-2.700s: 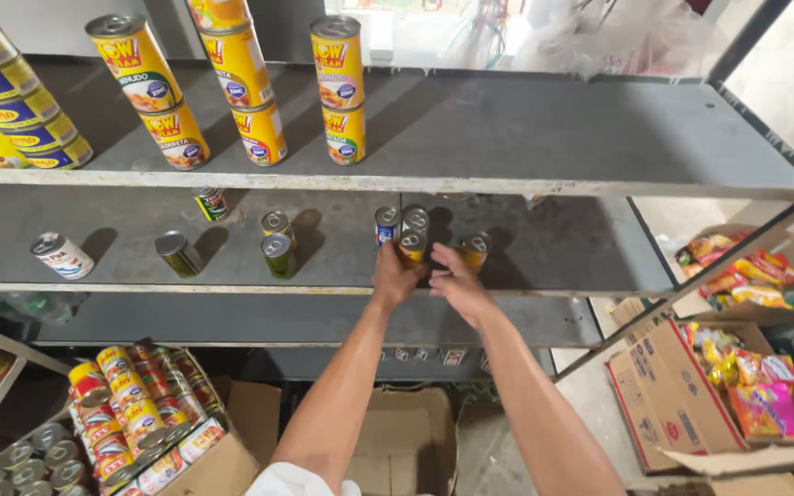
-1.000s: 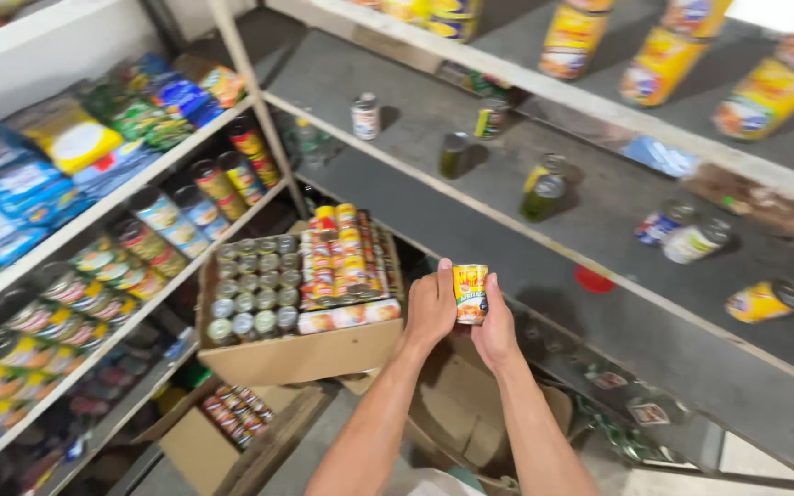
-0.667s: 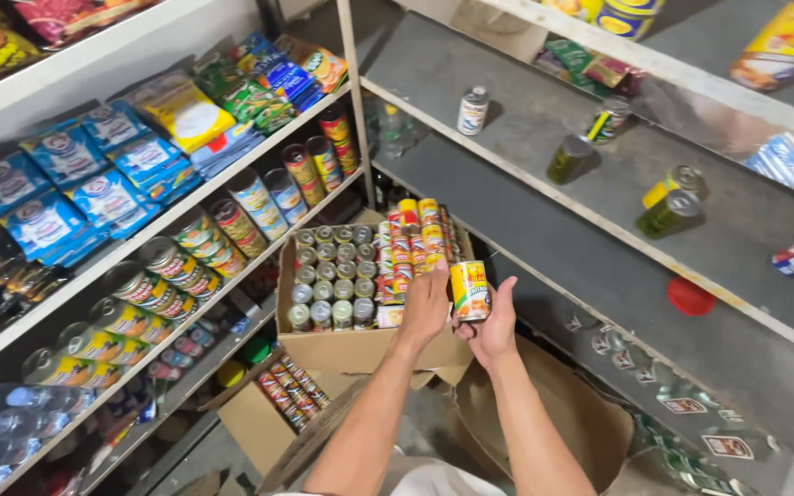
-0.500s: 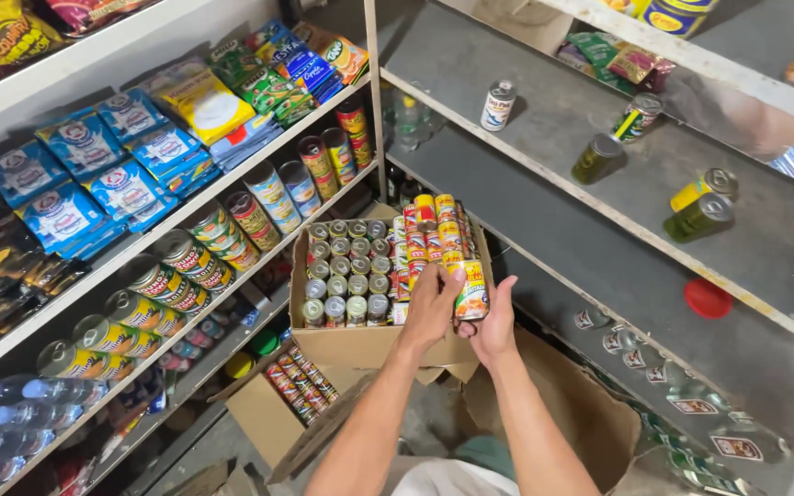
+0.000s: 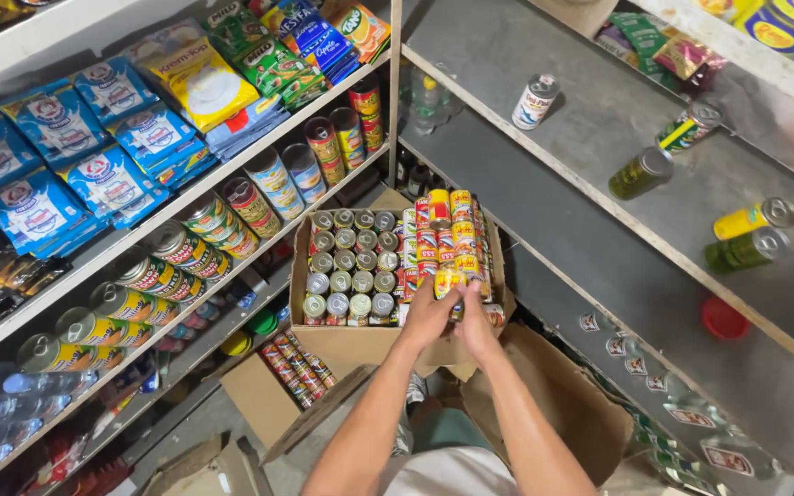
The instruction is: Organizing and restocking various canned food products on shelves from a cardboard box.
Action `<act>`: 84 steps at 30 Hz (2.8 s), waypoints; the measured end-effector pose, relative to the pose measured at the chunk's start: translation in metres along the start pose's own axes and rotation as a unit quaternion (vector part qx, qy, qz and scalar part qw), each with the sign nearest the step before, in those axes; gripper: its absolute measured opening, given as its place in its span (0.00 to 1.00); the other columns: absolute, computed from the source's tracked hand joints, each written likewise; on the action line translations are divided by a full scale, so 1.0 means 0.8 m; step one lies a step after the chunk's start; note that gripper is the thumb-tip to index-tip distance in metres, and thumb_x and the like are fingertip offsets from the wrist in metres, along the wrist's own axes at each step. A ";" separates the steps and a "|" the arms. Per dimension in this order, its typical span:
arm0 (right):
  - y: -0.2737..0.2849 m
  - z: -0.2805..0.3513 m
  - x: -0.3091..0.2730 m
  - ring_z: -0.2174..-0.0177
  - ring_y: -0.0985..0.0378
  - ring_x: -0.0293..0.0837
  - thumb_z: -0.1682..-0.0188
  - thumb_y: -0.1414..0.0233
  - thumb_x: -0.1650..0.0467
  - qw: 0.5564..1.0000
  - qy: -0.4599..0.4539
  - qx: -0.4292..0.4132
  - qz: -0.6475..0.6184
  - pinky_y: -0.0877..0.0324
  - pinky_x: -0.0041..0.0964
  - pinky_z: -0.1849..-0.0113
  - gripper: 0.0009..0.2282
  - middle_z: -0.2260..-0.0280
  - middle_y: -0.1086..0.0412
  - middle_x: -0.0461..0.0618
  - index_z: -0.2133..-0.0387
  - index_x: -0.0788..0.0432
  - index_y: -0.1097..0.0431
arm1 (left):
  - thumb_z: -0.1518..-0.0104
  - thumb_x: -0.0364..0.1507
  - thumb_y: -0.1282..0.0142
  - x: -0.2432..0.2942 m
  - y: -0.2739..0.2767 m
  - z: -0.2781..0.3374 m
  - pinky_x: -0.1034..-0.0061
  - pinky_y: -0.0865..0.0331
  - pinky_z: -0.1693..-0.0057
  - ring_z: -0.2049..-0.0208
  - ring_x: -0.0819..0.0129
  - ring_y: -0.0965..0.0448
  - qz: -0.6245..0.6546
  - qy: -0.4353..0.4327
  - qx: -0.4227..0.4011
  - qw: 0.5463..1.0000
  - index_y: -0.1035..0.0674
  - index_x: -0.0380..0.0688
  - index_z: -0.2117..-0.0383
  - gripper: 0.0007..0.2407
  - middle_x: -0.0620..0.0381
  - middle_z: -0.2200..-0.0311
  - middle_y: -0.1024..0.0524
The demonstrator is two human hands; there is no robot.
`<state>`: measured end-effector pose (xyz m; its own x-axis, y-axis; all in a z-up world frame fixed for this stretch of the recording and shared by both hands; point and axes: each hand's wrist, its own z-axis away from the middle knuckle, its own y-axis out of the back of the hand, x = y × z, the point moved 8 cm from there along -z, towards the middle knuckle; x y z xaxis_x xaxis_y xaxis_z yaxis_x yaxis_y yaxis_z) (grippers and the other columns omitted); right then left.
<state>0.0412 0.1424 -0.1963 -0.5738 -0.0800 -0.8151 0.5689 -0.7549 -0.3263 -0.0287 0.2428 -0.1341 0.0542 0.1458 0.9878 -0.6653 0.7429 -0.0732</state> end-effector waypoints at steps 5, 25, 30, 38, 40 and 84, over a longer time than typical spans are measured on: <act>-0.031 -0.014 -0.088 0.64 0.18 0.51 0.47 0.60 0.51 0.977 -0.034 -0.009 0.211 0.22 0.42 0.65 0.28 0.52 0.29 0.48 0.41 0.56 0.38 | 0.42 0.37 0.43 -0.037 0.024 -0.063 0.63 0.28 0.46 0.52 0.51 0.19 -0.090 -0.018 0.080 0.993 0.25 0.30 0.48 0.22 0.37 0.54 0.20; -0.038 -0.276 -0.194 0.46 0.33 0.59 0.53 0.44 0.63 0.717 0.307 -0.035 0.625 0.39 0.54 0.44 0.22 0.45 0.33 0.56 0.43 0.49 0.33 | 0.40 0.41 0.45 -0.051 0.013 -0.166 0.56 0.37 0.37 0.43 0.41 0.32 -0.412 0.164 0.056 0.895 0.31 0.32 0.46 0.25 0.35 0.47 0.32; -0.023 -0.287 -0.174 0.39 0.47 0.60 0.56 0.42 0.57 0.731 0.045 -0.041 0.679 0.49 0.66 0.44 0.27 0.36 0.45 0.50 0.40 0.37 0.38 | 0.42 0.40 0.43 -0.034 0.010 -0.178 0.55 0.39 0.37 0.43 0.41 0.33 -0.360 0.182 0.091 0.911 0.31 0.32 0.47 0.25 0.35 0.46 0.34; -0.004 -0.321 -0.151 0.41 0.39 0.64 0.55 0.42 0.57 0.765 0.086 -0.069 0.634 0.42 0.55 0.41 0.27 0.41 0.38 0.60 0.40 0.41 0.37 | 0.43 0.40 0.41 -0.043 0.004 -0.196 0.60 0.34 0.38 0.43 0.43 0.32 -0.363 0.228 0.095 0.899 0.32 0.28 0.46 0.27 0.34 0.46 0.35; -0.007 -0.314 -0.146 0.42 0.39 0.64 0.55 0.42 0.58 0.763 0.088 -0.080 0.636 0.42 0.55 0.41 0.27 0.41 0.38 0.61 0.40 0.41 0.37 | 0.43 0.40 0.41 -0.049 0.006 -0.188 0.59 0.34 0.38 0.43 0.44 0.32 -0.357 0.251 0.098 0.894 0.32 0.29 0.46 0.26 0.34 0.45 0.35; 0.009 -0.305 -0.155 0.45 0.29 0.55 0.48 0.45 0.68 0.819 0.163 -0.070 0.545 0.35 0.44 0.45 0.21 0.43 0.32 0.58 0.40 0.49 0.36 | 0.60 0.29 0.24 -0.040 0.026 -0.180 0.63 0.42 0.30 0.33 0.43 0.41 -0.397 0.160 -0.055 0.902 0.47 0.38 0.31 0.48 0.37 0.34 0.43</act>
<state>0.2604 0.3056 -0.2143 0.4953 -0.4629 -0.7351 0.7135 -0.2659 0.6482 0.0630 0.3476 -0.1867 0.7047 -0.2939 0.6458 -0.2449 0.7535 0.6101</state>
